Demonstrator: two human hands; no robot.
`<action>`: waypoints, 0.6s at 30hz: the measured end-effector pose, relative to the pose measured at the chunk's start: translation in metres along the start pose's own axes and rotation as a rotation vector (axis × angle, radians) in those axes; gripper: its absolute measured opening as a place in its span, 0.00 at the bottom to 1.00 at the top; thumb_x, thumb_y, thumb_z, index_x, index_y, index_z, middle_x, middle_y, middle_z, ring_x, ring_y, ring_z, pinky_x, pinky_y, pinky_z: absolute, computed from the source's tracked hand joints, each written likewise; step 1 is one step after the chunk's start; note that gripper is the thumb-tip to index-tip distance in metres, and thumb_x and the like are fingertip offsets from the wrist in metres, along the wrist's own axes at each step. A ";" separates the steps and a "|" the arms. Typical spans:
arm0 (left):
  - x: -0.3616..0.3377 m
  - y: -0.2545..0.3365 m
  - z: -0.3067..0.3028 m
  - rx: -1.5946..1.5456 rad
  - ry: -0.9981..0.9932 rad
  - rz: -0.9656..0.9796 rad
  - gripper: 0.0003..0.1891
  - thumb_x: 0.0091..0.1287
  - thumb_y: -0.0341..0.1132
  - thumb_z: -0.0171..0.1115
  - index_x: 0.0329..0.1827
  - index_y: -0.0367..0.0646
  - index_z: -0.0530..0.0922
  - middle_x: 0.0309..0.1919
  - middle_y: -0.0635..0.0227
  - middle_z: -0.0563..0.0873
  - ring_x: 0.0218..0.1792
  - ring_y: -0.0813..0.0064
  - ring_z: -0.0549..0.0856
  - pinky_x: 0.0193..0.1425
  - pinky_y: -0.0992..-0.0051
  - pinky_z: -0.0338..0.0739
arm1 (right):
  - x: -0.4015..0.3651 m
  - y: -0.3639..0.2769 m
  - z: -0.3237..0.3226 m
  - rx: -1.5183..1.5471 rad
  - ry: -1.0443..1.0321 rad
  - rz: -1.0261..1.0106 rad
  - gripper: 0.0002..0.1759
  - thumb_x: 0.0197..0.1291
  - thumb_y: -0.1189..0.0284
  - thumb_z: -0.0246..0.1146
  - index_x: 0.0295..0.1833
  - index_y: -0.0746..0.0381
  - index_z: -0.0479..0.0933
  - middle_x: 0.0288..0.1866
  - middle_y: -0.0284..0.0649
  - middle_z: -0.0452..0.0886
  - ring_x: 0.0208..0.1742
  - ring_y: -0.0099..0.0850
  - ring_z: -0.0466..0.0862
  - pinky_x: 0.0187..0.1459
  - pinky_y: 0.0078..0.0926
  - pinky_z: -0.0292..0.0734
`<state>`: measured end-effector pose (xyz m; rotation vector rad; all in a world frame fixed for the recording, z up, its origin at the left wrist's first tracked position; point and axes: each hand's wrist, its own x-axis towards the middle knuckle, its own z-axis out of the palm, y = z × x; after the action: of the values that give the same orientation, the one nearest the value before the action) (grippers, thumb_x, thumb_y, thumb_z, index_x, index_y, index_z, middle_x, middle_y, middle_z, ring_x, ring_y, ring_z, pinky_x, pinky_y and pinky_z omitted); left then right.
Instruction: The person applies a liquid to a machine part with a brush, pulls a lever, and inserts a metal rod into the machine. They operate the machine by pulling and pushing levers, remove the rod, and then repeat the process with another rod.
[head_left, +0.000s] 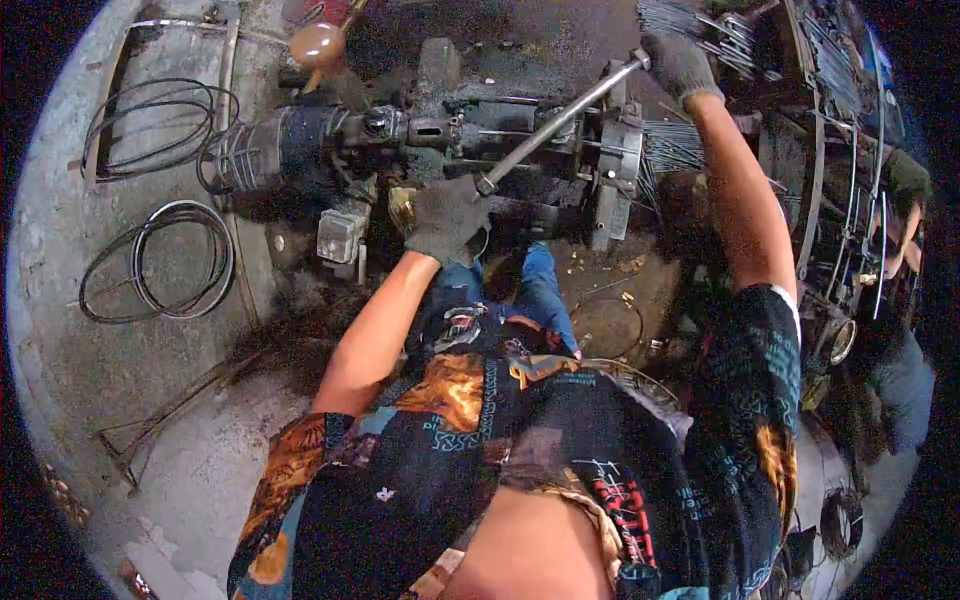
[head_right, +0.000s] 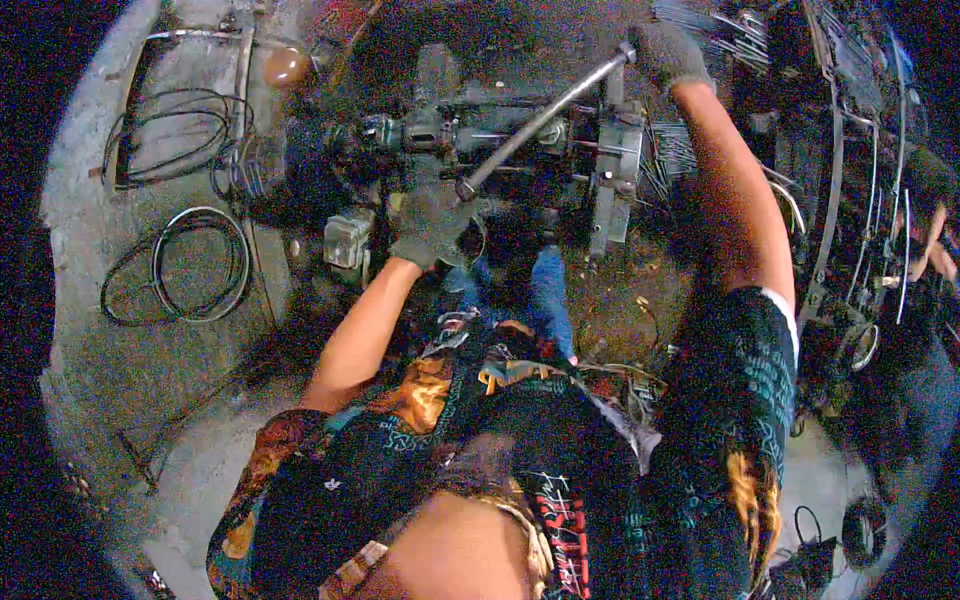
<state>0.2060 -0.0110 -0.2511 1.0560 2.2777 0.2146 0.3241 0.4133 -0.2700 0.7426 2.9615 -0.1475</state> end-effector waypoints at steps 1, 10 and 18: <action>0.007 -0.001 -0.004 0.027 -0.031 0.034 0.27 0.70 0.61 0.65 0.37 0.41 0.83 0.31 0.49 0.88 0.33 0.45 0.87 0.38 0.49 0.79 | 0.002 0.002 0.001 -0.004 0.003 -0.008 0.10 0.66 0.67 0.63 0.49 0.54 0.84 0.44 0.52 0.88 0.49 0.55 0.87 0.49 0.53 0.82; 0.009 -0.005 -0.007 -0.031 0.036 0.064 0.20 0.66 0.52 0.70 0.35 0.42 0.84 0.29 0.50 0.87 0.34 0.46 0.89 0.41 0.48 0.80 | 0.005 0.015 0.022 -0.051 0.014 -0.031 0.14 0.70 0.62 0.63 0.54 0.56 0.83 0.49 0.49 0.88 0.52 0.52 0.87 0.50 0.49 0.83; 0.025 -0.019 -0.002 -0.488 -0.493 -0.065 0.28 0.68 0.61 0.69 0.34 0.39 0.84 0.21 0.60 0.81 0.28 0.63 0.84 0.35 0.56 0.75 | 0.021 -0.014 0.088 1.037 0.144 0.660 0.10 0.74 0.68 0.58 0.51 0.62 0.76 0.40 0.40 0.85 0.37 0.35 0.85 0.39 0.32 0.82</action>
<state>0.1804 -0.0049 -0.2685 0.6834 1.6926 0.4087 0.3040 0.4007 -0.3585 1.7934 2.3836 -1.6524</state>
